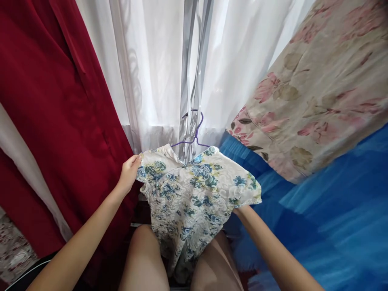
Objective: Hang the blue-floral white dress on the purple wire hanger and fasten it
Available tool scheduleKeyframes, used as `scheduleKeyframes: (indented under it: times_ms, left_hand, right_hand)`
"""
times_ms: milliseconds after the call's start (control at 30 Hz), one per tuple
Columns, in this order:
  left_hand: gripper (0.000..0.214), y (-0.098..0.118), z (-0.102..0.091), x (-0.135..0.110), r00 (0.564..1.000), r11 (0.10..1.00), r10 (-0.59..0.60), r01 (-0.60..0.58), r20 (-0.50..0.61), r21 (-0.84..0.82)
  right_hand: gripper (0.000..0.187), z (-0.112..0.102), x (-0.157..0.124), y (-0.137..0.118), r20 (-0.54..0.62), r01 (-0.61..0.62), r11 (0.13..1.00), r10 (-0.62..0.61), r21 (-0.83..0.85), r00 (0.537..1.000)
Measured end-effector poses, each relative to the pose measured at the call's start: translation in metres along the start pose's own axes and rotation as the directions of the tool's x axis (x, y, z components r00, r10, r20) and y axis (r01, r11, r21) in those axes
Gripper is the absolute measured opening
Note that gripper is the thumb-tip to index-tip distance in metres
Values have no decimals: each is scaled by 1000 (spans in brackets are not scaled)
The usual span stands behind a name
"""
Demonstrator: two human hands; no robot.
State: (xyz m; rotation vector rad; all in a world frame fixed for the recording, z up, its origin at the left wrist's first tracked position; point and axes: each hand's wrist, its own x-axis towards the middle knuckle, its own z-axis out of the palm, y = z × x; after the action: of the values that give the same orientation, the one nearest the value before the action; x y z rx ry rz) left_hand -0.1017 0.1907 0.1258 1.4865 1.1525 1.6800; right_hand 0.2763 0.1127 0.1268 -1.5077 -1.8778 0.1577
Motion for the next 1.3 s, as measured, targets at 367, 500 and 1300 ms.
scheduleKeyframes:
  times_ms: [367,500,1300]
  left_hand:
    - [29,37,-10,-22,950,931,-165,61,-266,-361]
    - [25,64,-15,-10,943,923,-187,73,-275,-377]
    - [51,-2,42,-23,792,514,571,-550,215,659]
  right_hand:
    - [37,-71,-16,-4,314,-354,590,173,726,933]
    - [30,-69,-14,-40,292,-337,529,170,779,941]
    - [24,-59,-109,-56,-211,89,946,-23,311,977]
